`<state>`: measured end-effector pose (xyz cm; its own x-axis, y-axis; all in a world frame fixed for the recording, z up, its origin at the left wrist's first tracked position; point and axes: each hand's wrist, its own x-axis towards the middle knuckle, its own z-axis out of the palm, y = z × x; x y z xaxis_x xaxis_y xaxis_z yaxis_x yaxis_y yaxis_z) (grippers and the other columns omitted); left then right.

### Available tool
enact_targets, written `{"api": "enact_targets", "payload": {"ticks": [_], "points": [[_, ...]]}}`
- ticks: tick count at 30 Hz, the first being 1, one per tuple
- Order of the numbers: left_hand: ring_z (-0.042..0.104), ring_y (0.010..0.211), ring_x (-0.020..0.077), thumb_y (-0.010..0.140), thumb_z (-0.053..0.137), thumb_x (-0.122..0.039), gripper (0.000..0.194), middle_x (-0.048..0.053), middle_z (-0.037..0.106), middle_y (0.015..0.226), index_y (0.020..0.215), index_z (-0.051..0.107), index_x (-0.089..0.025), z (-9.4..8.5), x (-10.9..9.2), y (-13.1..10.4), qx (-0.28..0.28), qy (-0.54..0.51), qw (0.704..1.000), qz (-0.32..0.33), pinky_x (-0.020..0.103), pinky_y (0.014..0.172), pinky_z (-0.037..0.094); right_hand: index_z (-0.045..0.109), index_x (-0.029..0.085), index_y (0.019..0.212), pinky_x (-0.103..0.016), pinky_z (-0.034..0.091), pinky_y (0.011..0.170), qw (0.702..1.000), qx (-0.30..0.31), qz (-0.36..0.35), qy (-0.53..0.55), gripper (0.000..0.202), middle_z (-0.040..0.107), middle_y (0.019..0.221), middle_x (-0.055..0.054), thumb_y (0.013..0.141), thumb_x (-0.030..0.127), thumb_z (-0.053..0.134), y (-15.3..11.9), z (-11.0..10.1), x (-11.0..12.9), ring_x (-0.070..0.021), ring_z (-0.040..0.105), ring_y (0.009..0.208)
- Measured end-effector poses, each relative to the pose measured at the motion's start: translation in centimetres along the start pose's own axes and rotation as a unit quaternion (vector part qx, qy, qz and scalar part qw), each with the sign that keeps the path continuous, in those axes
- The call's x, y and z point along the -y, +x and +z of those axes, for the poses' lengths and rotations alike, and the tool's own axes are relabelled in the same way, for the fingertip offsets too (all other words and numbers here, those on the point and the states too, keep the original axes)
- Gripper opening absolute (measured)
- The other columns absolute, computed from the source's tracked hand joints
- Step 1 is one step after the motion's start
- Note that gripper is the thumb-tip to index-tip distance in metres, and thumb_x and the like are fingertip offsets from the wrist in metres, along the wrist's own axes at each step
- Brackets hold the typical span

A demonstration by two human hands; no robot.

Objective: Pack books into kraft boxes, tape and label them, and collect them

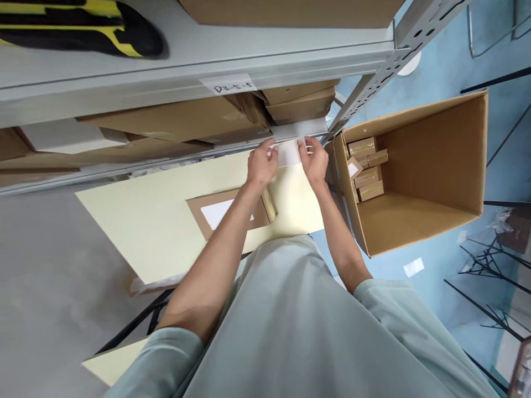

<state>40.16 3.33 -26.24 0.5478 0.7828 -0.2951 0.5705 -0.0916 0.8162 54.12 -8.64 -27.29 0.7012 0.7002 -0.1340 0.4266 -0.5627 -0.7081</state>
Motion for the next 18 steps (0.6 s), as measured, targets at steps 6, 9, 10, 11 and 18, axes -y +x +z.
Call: {"api": "enact_targets", "payload": {"ticks": [6, 9, 10, 11, 18], "points": [[0.034, 0.170, 0.0429, 0.087, 0.080, -0.026, 0.064, 0.018, 0.050, 0.176, 0.148, 0.068, -0.013, 3.3, 1.0, 1.4, 0.175, 0.095, 0.976, 0.088, 0.059, 0.142, 0.025, 0.075, 0.019, 0.122, -0.056, 0.064, 0.109, 0.996, -0.026, 0.080, 0.003, 0.050, 0.079, 0.115, -0.015, 0.117, 0.058, 0.044, 2.3, -3.1, -3.3, -0.0323, 0.080, 0.109], [0.031, 0.171, 0.0458, 0.089, 0.073, -0.021, 0.074, 0.022, 0.041, 0.181, 0.160, 0.058, -0.007, 4.1, 0.8, 1.5, 0.214, 0.167, 0.959, 0.086, 0.063, 0.139, 0.031, 0.074, 0.018, 0.121, -0.055, 0.063, 0.108, 0.993, -0.013, 0.115, -0.025, 0.042, 0.079, 0.117, -0.015, 0.117, 0.052, 0.049, 2.7, -3.5, -3.5, -0.0328, 0.080, 0.110], [0.030, 0.172, 0.0457, 0.091, 0.069, -0.019, 0.076, 0.022, 0.038, 0.183, 0.164, 0.054, -0.006, 4.2, 0.7, 1.5, 0.225, 0.199, 0.950, 0.087, 0.063, 0.138, 0.034, 0.074, 0.019, 0.121, -0.055, 0.063, 0.108, 0.991, -0.008, 0.126, -0.035, 0.040, 0.078, 0.119, -0.015, 0.117, 0.051, 0.049, 2.7, -3.5, -3.5, -0.0330, 0.079, 0.112], [0.028, 0.173, 0.0450, 0.093, 0.066, -0.018, 0.078, 0.022, 0.034, 0.185, 0.168, 0.050, -0.006, 4.1, 0.4, 1.4, 0.235, 0.232, 0.940, 0.088, 0.062, 0.137, 0.036, 0.073, 0.019, 0.122, -0.054, 0.062, 0.108, 0.990, -0.003, 0.134, -0.042, 0.039, 0.078, 0.121, -0.015, 0.118, 0.050, 0.049, 2.7, -3.6, -3.4, -0.0332, 0.079, 0.114], [0.016, 0.177, 0.0429, 0.100, 0.052, -0.014, 0.084, 0.019, 0.013, 0.191, 0.180, 0.027, -0.008, 3.1, -1.7, 1.0, 0.303, 0.387, 0.867, 0.082, 0.058, 0.133, 0.043, 0.069, 0.019, 0.116, -0.046, 0.058, 0.107, 0.980, -0.002, 0.193, -0.055, 0.023, 0.081, 0.116, -0.013, 0.117, 0.038, 0.055, 0.8, -4.8, -3.2, -0.0316, 0.077, 0.114]]}}
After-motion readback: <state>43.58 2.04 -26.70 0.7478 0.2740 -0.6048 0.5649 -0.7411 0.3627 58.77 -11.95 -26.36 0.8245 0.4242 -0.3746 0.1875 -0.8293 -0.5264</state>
